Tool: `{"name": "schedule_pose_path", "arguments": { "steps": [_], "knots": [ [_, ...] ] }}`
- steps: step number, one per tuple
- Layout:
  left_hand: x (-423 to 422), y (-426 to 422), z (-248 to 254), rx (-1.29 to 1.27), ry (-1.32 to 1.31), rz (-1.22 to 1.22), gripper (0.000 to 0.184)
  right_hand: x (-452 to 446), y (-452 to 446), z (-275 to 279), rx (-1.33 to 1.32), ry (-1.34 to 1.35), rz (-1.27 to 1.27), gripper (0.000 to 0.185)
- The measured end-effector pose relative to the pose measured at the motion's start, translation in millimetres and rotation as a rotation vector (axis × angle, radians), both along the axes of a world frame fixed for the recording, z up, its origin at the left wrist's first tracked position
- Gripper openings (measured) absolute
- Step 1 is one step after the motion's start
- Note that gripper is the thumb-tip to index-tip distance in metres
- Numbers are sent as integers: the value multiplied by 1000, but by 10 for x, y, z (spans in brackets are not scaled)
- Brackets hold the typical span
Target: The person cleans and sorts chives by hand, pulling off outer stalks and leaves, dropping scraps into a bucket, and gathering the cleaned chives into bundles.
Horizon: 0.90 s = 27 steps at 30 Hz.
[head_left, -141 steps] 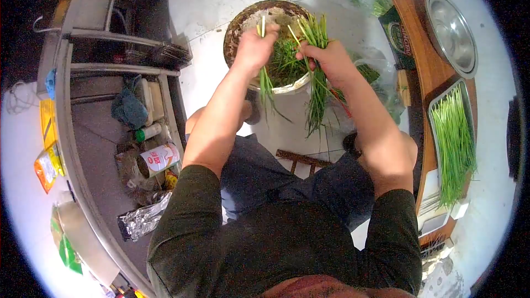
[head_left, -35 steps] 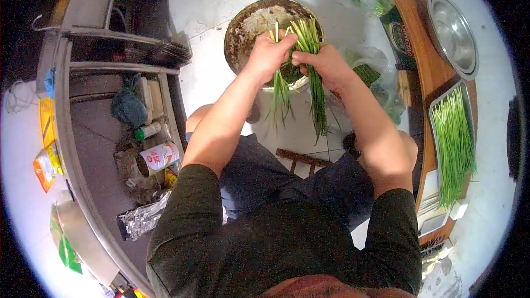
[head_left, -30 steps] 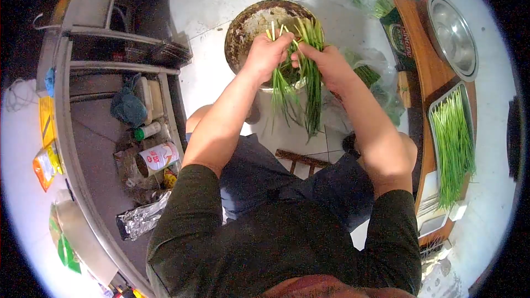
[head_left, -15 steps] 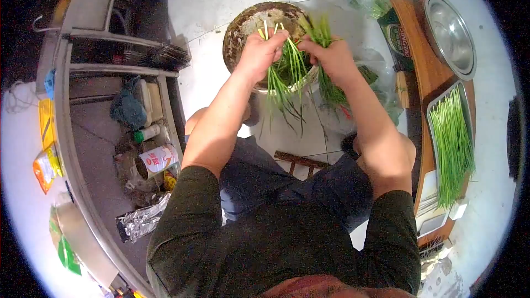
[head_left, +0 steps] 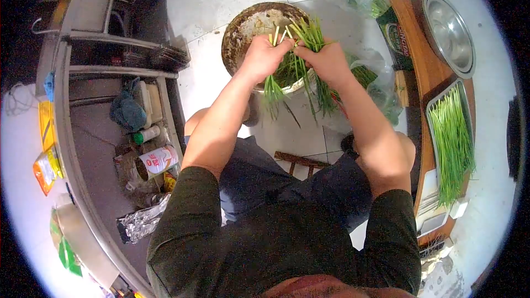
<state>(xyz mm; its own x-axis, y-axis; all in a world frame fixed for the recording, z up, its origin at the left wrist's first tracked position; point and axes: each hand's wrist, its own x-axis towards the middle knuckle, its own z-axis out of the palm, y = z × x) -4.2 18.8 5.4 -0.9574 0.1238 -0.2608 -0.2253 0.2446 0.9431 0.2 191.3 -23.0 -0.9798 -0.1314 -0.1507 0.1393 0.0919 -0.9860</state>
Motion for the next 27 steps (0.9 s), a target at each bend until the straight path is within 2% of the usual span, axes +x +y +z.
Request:
{"name": "schedule_pose_path", "arguments": {
  "steps": [3,6,7,10,14,15,16,18,21,24,27],
  "knots": [
    [27,12,115,40,-14,-11,13,33,-12,77,-24,-15,1,20],
    [-47,-62,1,107,-57,104,10,9,1,18,62,79,35,19],
    [-76,-102,-13,196,-38,174,9,9,12,21,82,36,41,19],
    [-259,-272,-53,245,33,497,15,-9,54,43,92,-76,31,20],
    [-245,-243,10,-15,117,525,22,-40,67,-42,36,-126,25,19],
    [-212,-245,7,-52,56,439,21,-38,66,-41,40,-126,38,19],
    [-151,-172,-24,44,74,381,19,-40,60,-45,29,-128,36,18],
    [-43,-69,-1,45,-28,207,18,-35,26,-16,7,-133,36,17],
    [37,53,36,177,6,-27,12,31,53,278,39,-216,110,17],
    [40,52,57,221,-69,-7,14,9,21,62,-77,-151,92,17],
    [18,34,-27,171,-38,50,14,16,7,24,-37,-116,64,16]
  ]
}}
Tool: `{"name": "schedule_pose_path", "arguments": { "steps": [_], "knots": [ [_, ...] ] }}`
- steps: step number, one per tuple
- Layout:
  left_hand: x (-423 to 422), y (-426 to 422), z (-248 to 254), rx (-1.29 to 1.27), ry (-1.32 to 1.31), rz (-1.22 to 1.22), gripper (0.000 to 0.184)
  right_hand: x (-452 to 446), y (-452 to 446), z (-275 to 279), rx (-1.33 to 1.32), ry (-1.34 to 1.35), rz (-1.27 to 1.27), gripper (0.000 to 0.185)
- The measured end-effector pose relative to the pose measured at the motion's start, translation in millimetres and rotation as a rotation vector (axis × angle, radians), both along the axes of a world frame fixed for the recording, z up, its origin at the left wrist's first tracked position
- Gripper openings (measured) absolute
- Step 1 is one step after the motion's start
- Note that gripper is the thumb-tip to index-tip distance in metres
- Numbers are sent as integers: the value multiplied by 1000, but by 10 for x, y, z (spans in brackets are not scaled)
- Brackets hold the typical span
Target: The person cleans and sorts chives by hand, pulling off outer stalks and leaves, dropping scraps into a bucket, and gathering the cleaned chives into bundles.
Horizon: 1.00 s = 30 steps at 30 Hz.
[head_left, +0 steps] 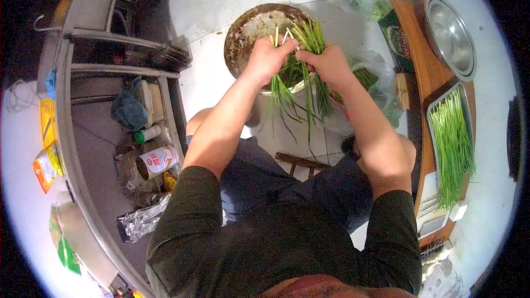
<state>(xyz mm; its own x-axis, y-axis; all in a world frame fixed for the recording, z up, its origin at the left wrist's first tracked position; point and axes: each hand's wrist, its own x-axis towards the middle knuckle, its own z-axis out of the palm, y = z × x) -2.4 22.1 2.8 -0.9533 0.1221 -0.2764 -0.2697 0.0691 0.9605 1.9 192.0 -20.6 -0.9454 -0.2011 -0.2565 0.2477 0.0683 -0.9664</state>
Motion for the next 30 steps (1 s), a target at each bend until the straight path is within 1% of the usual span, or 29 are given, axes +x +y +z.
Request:
{"name": "schedule_pose_path", "arguments": {
  "steps": [3,6,9,12,15,16,19,20,21,23,25,26,29,30],
  "knots": [
    [19,12,11,7,32,11,17,-27,14,-20,99,-6,24,15],
    [14,-42,116,-121,-6,-75,20,-6,31,116,118,5,70,14],
    [12,-27,140,-163,98,-112,21,-24,39,59,107,0,97,13],
    [45,3,294,-214,72,-128,20,-28,59,45,113,-4,130,13],
    [-28,-67,73,-136,69,-9,19,5,68,164,-69,-62,137,15],
    [-80,-119,-34,-144,78,67,22,7,69,164,-87,-87,134,16],
    [-165,-165,10,-32,93,344,25,4,74,163,-149,-155,133,19],
    [-187,-196,84,-70,31,410,23,3,80,165,-176,-172,135,19],
    [-225,-228,42,-33,25,428,23,10,83,171,-203,-191,135,20],
    [-218,-275,5,-330,-79,286,20,22,82,205,-243,-180,130,20],
    [-126,-148,-60,-214,59,250,19,23,73,231,-283,-192,112,20],
    [-80,-116,-6,-69,-12,202,16,29,65,238,-302,-214,99,21],
    [45,-27,157,-24,-48,-16,14,41,43,240,-306,-229,88,22],
    [79,30,202,60,16,-62,11,41,38,240,-297,-225,90,22]
  ]
}}
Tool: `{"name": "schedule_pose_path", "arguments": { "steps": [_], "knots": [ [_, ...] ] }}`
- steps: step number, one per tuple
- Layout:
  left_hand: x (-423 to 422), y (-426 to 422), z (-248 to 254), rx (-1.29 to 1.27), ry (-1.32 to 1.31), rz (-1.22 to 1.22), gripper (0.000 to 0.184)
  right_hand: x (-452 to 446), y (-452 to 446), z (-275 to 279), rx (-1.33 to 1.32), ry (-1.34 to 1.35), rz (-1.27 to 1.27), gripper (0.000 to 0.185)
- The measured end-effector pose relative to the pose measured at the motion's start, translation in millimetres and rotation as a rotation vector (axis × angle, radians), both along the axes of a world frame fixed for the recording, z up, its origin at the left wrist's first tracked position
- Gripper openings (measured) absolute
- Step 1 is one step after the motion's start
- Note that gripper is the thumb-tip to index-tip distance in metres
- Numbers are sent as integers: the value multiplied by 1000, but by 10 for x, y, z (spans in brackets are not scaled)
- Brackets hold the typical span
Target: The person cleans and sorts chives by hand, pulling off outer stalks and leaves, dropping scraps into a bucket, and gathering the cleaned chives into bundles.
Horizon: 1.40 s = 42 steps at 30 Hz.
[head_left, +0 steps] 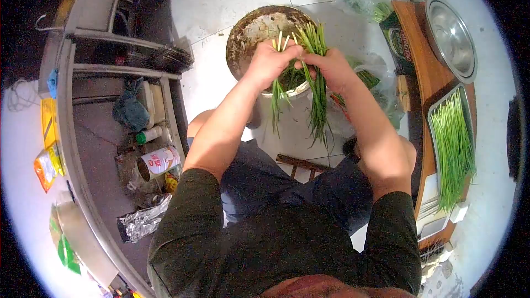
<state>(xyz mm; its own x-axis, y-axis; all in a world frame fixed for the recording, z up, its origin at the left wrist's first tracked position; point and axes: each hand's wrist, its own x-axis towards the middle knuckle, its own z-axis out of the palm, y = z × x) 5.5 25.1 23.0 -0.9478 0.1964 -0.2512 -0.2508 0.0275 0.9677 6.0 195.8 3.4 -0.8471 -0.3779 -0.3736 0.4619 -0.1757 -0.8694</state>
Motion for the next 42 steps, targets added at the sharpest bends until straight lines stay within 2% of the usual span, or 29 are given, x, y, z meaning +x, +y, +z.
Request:
{"name": "schedule_pose_path", "arguments": {
  "steps": [3,6,10,13,20,23,26,30,33,37,38,42],
  "knots": [
    [-66,-63,-123,4,-66,-81,11,0,-14,-16,22,8,17,22],
    [-47,-32,-159,-17,-6,14,12,-36,3,-158,247,72,73,23],
    [-65,-81,-193,-36,-27,16,16,-54,-3,-227,172,94,58,24],
    [-74,-107,-158,-39,-55,-25,20,-20,-11,-48,106,82,63,23],
    [-99,-134,-101,-67,54,-158,22,-13,7,-25,30,105,65,23],
    [-97,-127,-119,-213,114,-109,22,-6,16,11,33,84,70,24],
    [-80,-118,-45,-223,55,-62,21,4,14,3,16,56,61,23],
    [-169,-172,-189,-41,40,179,19,-5,13,-4,7,52,61,23],
    [-212,-188,-172,-97,33,398,20,8,20,52,19,43,51,23],
    [-204,-185,-109,-300,33,457,20,-4,11,-5,-14,26,34,22],
    [-220,-177,-183,-253,120,411,21,1,1,-3,-14,23,28,22],
    [-130,-187,-196,-274,-94,186,22,-22,-2,-77,49,25,18,21]
  ]
}}
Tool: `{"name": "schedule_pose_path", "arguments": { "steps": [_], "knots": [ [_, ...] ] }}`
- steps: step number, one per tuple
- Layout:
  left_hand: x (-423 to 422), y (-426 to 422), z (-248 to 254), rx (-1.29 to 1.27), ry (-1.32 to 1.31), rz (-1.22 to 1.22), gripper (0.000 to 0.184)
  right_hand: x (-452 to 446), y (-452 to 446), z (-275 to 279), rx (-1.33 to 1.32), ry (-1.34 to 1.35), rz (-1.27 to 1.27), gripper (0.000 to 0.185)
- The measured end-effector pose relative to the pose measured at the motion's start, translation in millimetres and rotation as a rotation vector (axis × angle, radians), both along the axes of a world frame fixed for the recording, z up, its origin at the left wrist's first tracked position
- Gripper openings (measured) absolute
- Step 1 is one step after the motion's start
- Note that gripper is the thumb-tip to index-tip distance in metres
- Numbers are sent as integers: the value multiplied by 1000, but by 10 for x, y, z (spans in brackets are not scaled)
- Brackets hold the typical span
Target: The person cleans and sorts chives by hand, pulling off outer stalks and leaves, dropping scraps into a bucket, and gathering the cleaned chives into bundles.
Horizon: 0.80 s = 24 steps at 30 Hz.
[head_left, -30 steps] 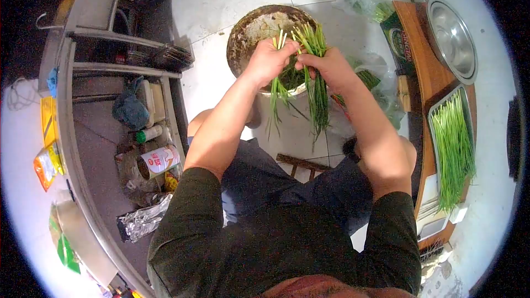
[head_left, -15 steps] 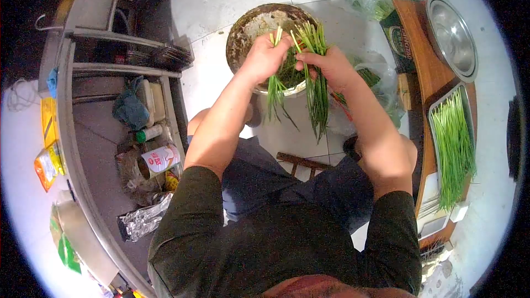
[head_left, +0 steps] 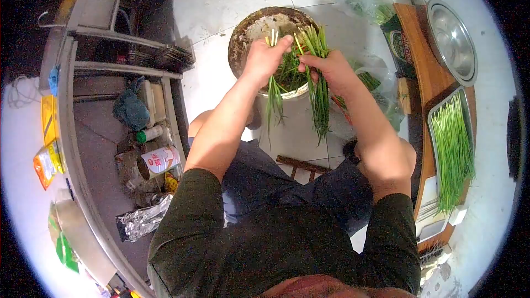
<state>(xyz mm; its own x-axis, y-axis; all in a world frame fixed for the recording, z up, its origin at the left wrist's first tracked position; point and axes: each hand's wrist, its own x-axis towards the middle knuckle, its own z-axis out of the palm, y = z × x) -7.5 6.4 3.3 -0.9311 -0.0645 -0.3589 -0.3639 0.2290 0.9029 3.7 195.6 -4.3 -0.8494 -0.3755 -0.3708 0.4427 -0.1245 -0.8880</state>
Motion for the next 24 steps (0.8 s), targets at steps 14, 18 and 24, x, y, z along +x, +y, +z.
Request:
{"name": "schedule_pose_path", "arguments": {
  "steps": [14,18,24],
  "knots": [
    [5,103,-10,166,145,19,19,-1,1,74,90,75,31,17],
    [1,116,-40,157,160,131,22,-32,-11,39,138,87,-18,16],
    [-119,-26,-13,191,178,247,25,-42,47,-17,171,101,7,18]
  ]
}}
